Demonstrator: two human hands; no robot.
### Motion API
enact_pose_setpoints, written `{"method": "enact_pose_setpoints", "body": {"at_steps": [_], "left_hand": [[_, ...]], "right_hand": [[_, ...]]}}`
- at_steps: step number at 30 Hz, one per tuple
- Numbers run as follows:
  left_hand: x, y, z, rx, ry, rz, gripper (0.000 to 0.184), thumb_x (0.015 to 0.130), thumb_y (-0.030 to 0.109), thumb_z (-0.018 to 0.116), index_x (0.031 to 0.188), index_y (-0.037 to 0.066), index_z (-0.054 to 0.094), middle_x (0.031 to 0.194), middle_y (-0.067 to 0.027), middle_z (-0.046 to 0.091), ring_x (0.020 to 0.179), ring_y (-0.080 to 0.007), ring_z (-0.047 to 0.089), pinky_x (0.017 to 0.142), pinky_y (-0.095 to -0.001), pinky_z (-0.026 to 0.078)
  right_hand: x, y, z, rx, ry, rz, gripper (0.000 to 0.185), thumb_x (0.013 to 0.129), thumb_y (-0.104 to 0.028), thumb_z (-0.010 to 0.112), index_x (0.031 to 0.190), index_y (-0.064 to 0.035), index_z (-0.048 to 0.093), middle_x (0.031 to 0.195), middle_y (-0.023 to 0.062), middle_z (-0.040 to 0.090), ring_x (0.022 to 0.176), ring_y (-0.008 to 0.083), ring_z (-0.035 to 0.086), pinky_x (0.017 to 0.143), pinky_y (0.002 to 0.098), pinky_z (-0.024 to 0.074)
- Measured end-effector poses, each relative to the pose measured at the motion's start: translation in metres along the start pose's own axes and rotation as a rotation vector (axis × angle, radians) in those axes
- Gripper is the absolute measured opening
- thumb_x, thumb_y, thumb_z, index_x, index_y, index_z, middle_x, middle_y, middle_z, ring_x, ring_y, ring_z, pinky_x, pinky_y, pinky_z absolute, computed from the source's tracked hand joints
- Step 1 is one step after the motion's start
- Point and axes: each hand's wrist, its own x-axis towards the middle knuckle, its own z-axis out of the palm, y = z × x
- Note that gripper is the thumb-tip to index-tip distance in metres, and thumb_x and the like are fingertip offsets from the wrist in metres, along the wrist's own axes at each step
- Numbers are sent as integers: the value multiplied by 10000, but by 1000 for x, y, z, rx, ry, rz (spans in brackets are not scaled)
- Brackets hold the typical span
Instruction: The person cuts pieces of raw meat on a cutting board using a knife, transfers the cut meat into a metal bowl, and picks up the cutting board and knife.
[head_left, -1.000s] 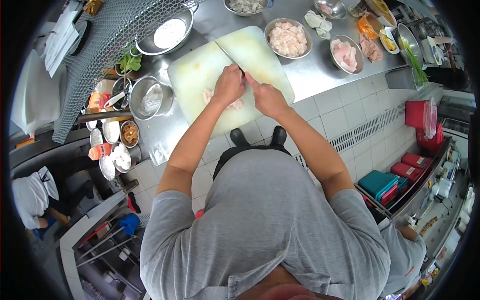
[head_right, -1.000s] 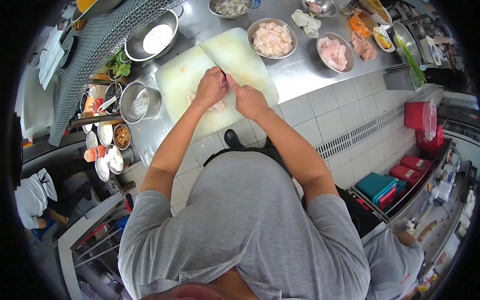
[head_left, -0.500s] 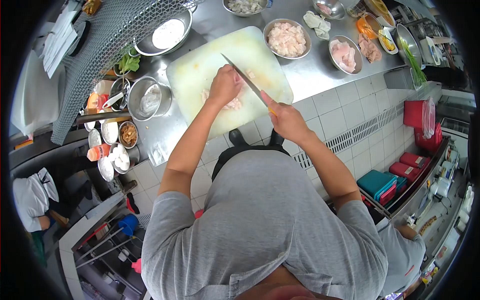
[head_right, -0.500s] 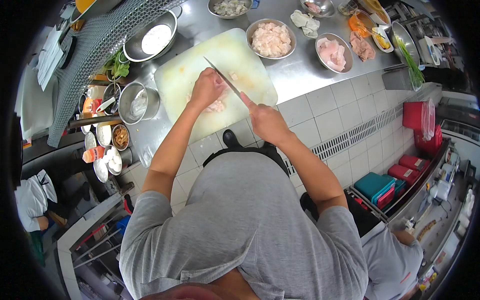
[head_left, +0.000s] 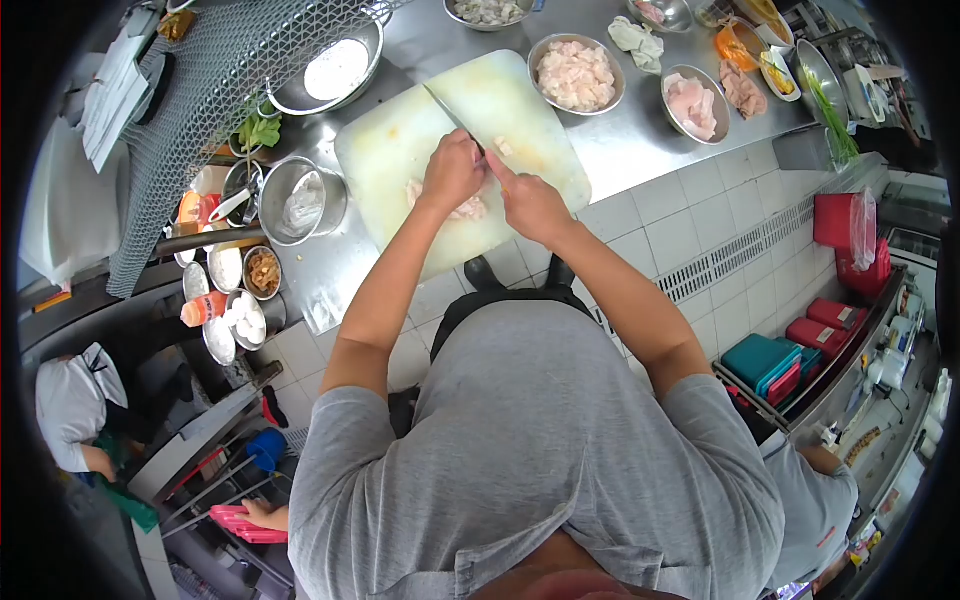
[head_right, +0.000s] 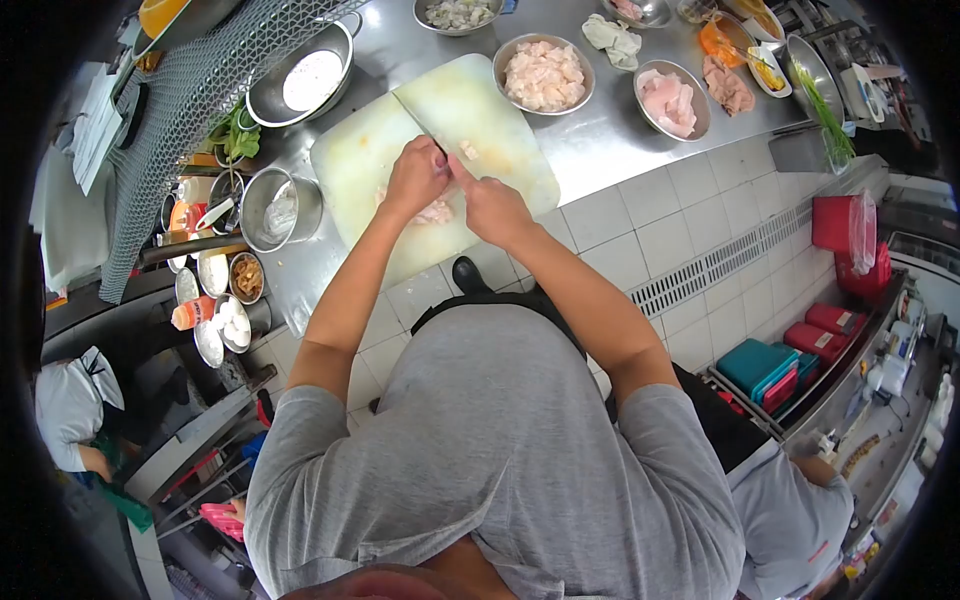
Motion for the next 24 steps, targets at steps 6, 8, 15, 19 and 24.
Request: {"method": "enact_pose_setpoints", "body": {"at_steps": [6,8,15,19,24], "left_hand": [[1,-5,1,3,17,11,154,728,24,783,828,2,668,1009,-156,662,993,-368,661,876,-438,559],[-1,0,-3,24,4,3,166,733,31,787,856,6,679,1025,-150,661,1005,-361,663,885,-429,558],[-6,6,-28,-80,-4,-92,109,775,48,769,853,17,699,1069,-136,658,1069,-352,657,938,-430,554],[-7,-2,-21,-27,-53,-59,98,769,41,759,839,15,696,1050,-145,662,1067,-359,655,944,-435,553],[-8,-5,-17,-39,-37,-46,91,747,17,738,822,12,687,1016,-152,668,1048,-368,650,939,-447,553]], "right_hand": [[-45,12,-10,-22,-22,3,796,914,-15,548,1658,-181,319,897,229,693,838,423,692,786,536,565],[-68,27,-19,22,-11,-23,784,929,-21,558,1655,-201,324,892,222,691,825,425,688,782,542,564],[-73,16,-36,21,64,-27,760,949,-53,614,1645,-194,344,878,215,683,812,416,686,769,532,563],[-76,-3,-47,43,-21,-8,780,935,-24,631,1644,-188,352,889,201,692,831,410,688,778,508,560],[-82,-2,-45,-27,-67,-18,776,933,-11,623,1644,-162,351,878,207,687,818,413,680,767,508,552]]}}
